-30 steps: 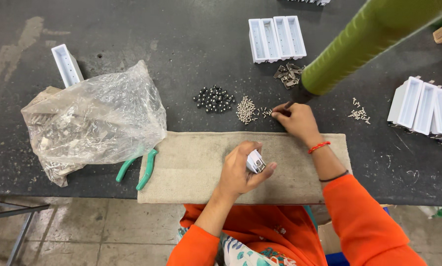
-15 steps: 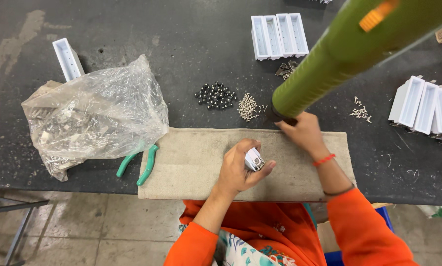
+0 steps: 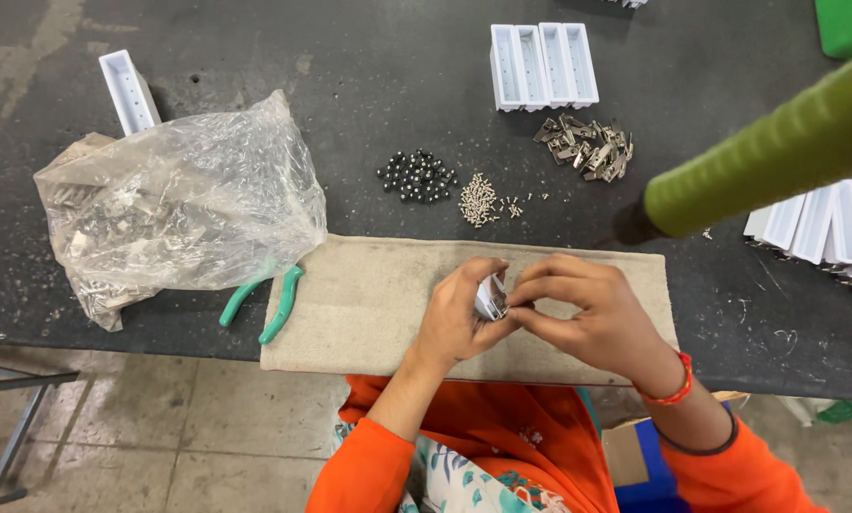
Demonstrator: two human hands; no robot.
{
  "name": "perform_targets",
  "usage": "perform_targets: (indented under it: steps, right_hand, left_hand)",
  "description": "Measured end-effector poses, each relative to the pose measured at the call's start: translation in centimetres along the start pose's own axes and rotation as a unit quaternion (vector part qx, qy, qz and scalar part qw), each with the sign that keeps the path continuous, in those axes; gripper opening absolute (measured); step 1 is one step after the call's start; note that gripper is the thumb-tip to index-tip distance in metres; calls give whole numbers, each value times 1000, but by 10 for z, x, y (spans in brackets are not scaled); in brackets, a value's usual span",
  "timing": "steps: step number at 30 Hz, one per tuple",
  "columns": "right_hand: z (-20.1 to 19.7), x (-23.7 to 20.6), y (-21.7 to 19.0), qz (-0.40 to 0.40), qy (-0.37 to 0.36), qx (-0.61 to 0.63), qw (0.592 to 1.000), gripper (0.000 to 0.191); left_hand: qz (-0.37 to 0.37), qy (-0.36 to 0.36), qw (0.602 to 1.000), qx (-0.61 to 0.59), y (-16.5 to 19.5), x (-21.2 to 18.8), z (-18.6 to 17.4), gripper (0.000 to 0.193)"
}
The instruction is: The person sits at a workbench assembling white plastic switch housings. They pick small screws and metal contact parts from the bench, place them into the plastic housing, and use a green electric screwdriver to drive the screws, setting finished housings aside and starting the next one.
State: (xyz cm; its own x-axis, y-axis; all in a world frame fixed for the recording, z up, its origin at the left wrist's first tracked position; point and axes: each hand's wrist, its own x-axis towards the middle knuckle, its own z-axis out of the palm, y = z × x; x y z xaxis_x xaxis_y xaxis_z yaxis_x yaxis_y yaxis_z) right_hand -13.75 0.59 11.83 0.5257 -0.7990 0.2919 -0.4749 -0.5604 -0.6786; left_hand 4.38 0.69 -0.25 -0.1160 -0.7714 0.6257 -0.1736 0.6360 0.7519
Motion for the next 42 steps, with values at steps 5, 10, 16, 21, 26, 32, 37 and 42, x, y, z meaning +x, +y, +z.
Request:
perform_targets:
  steps: [5,10,16,21,26,32,37,42]
  right_hand:
    - [-3,22,-9,23,-72,-18,997,13]
    - [-6,30,-11,58,-120,-41,990,12]
    - [-4,29,-10,88,-112,-24,990,10]
    - [5,23,3,277,-58,84,955,6]
    - [10,21,21,269,-61,187,943,7]
    - [-22,4,-6,113,192,125,967,12]
    - [-46,42,-33,-134,343,218,904,32]
    - [-50,78,-45,-88,225,298,923,42]
  left_hand:
    - [-5,-12,1000,-24,1,0,-1,58]
    - [-11,-16,1000,8,2,0,-1,59]
    - [0,-13,1000,10,1,2,0,59]
    - [-10,-18,1000,14,1,2,1,57]
    - [-23,-3,1000,15,2,2,0,58]
    - [6,33,999,35,7,2,3,55]
    - [-21,12,999,26,7,1,5,53]
    - [-6,20,999,34,9,2,5,54]
